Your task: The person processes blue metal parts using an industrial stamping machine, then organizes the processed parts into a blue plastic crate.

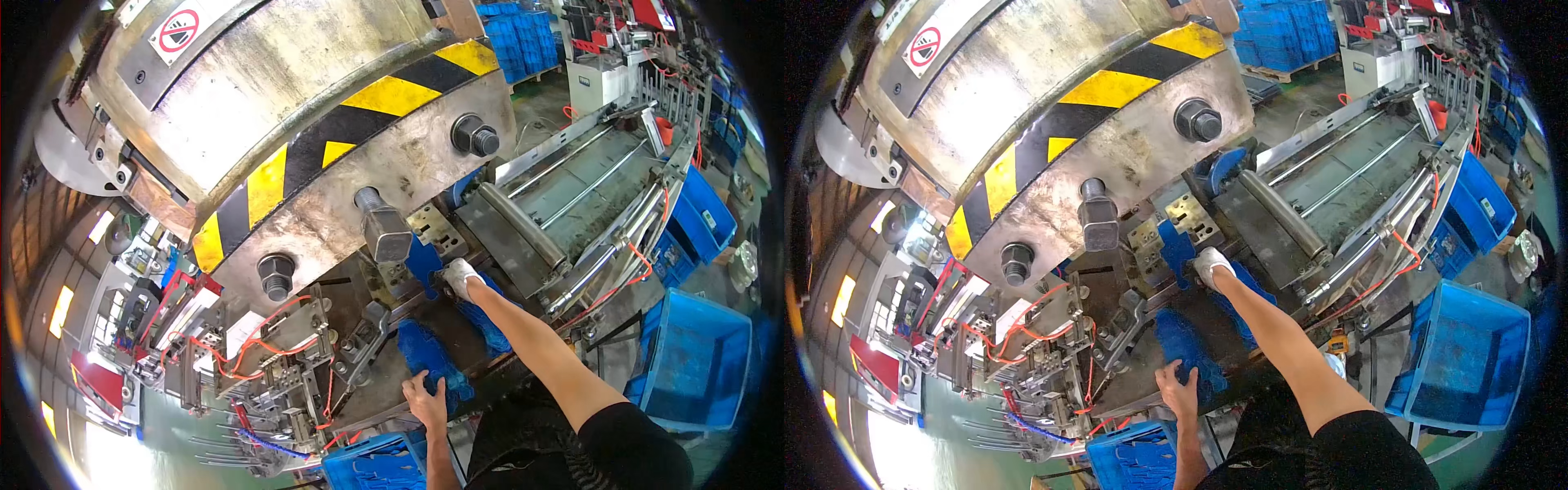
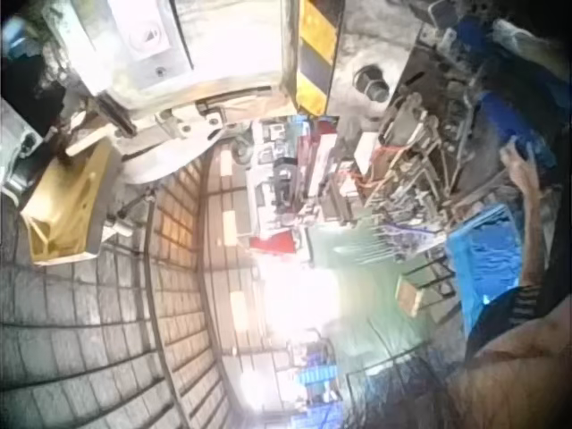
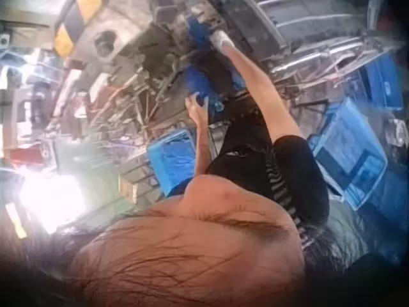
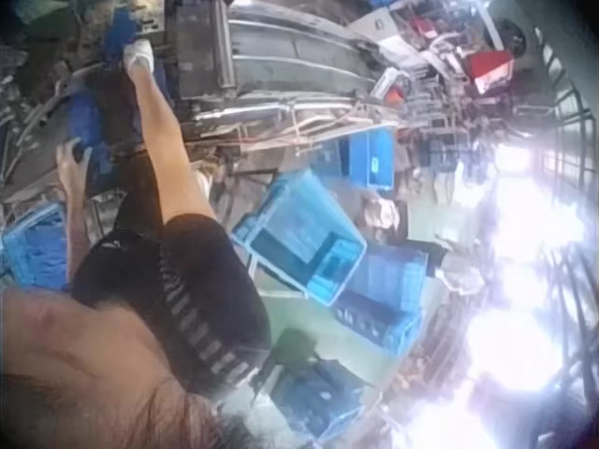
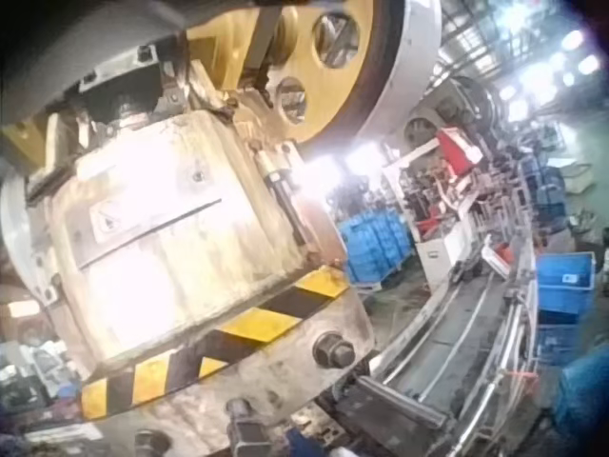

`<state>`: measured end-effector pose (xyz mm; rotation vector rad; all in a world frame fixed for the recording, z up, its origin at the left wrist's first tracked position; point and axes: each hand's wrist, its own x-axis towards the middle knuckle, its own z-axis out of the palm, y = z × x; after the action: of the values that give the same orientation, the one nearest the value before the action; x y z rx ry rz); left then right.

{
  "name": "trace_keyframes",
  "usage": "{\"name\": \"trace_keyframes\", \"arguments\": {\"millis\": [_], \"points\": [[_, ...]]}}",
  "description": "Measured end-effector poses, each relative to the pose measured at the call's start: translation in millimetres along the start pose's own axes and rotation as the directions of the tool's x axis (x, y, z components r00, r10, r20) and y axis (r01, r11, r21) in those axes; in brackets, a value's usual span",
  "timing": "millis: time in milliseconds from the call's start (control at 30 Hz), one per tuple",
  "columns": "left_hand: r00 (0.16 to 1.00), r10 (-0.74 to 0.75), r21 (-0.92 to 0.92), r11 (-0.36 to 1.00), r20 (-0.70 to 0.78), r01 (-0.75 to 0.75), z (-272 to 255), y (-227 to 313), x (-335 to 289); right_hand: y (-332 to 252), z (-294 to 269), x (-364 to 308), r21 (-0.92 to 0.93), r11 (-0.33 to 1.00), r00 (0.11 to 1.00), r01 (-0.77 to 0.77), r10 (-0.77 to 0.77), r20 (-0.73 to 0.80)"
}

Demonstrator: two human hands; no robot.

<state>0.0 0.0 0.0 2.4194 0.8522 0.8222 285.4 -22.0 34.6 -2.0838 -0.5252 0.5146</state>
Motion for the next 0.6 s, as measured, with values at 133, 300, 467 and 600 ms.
{"name": "trace_keyframes", "arguments": {"millis": [133,300,467,600], "points": [[0.999,-0.011,-0.005,1.000,-0.033,0.011,-9,-4,5,-27,-5,-1,-0.776,0.478,0.911,0.412,-0.206,0.357],[0.999,-0.032,-0.026,0.999,-0.017,0.031,-8,-4,6,-22,-1,12,-0.763,0.487,0.903,0.425,-0.169,0.395],[1.000,-0.029,0.000,1.000,0.002,0.029,-16,-6,0,-15,15,23,-0.744,0.538,0.905,0.396,-0.093,0.414],[0.996,0.087,-0.106,0.990,-0.021,-0.089,-8,24,8,74,5,77,-0.465,0.861,0.967,0.206,-0.108,0.229]]}}
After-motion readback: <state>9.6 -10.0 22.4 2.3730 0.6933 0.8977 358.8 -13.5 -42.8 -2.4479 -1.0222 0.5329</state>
